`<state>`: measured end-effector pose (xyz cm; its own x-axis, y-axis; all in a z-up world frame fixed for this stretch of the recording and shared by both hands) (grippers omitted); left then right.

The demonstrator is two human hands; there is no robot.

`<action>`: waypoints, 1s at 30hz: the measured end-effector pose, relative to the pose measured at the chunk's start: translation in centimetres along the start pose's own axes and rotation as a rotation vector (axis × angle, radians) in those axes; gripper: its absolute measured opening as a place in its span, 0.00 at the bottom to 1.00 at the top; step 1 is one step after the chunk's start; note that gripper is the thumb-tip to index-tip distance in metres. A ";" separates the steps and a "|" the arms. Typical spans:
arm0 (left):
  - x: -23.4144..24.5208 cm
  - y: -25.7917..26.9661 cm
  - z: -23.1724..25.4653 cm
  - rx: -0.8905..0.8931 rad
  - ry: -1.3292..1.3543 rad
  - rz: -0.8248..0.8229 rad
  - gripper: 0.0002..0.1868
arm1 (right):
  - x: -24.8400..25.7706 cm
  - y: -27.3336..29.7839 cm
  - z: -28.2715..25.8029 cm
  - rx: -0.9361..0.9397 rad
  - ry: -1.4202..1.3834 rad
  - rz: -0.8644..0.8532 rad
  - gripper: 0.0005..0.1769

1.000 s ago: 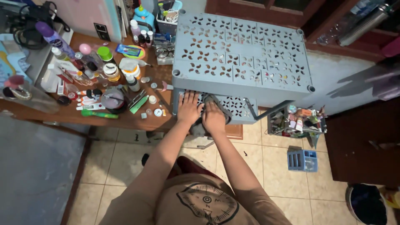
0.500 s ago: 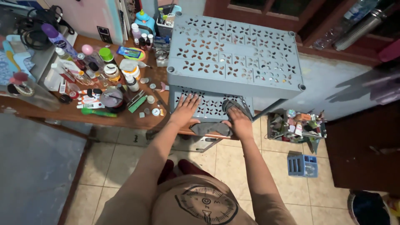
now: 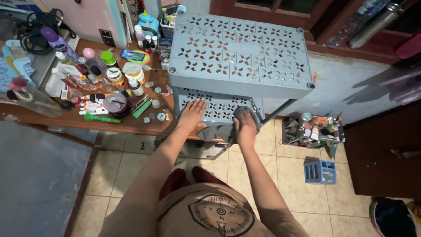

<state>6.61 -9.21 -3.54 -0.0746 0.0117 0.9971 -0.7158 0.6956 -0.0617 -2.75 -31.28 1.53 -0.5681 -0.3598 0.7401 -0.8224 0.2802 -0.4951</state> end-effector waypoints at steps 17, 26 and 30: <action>-1.7 4.3 0.0 0.235 -0.492 -0.015 0.47 | -7.3 5.0 -10.1 0.378 0.076 -0.415 0.25; -1.7 4.1 -0.1 0.186 -0.452 -0.027 0.50 | -3.3 3.2 -0.9 0.310 0.226 -0.275 0.26; -0.8 4.1 0.3 0.166 -0.494 -0.062 0.50 | 0.4 2.0 0.1 0.165 0.145 -0.171 0.19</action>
<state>3.49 -6.57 -4.60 -0.3184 -0.3937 0.8624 -0.8266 0.5607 -0.0492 -4.63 -30.97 0.84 -0.4206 -0.2552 0.8706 -0.9063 0.0735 -0.4162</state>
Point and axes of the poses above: each hand's wrist, its own y-axis away from the middle knuckle, its own x-axis out of the back of the hand, z = x × y, the point moved 7 cm from there along -y, towards the middle knuckle, and after that the axes turned 8 degrees about -x, right-handed, at the moved point
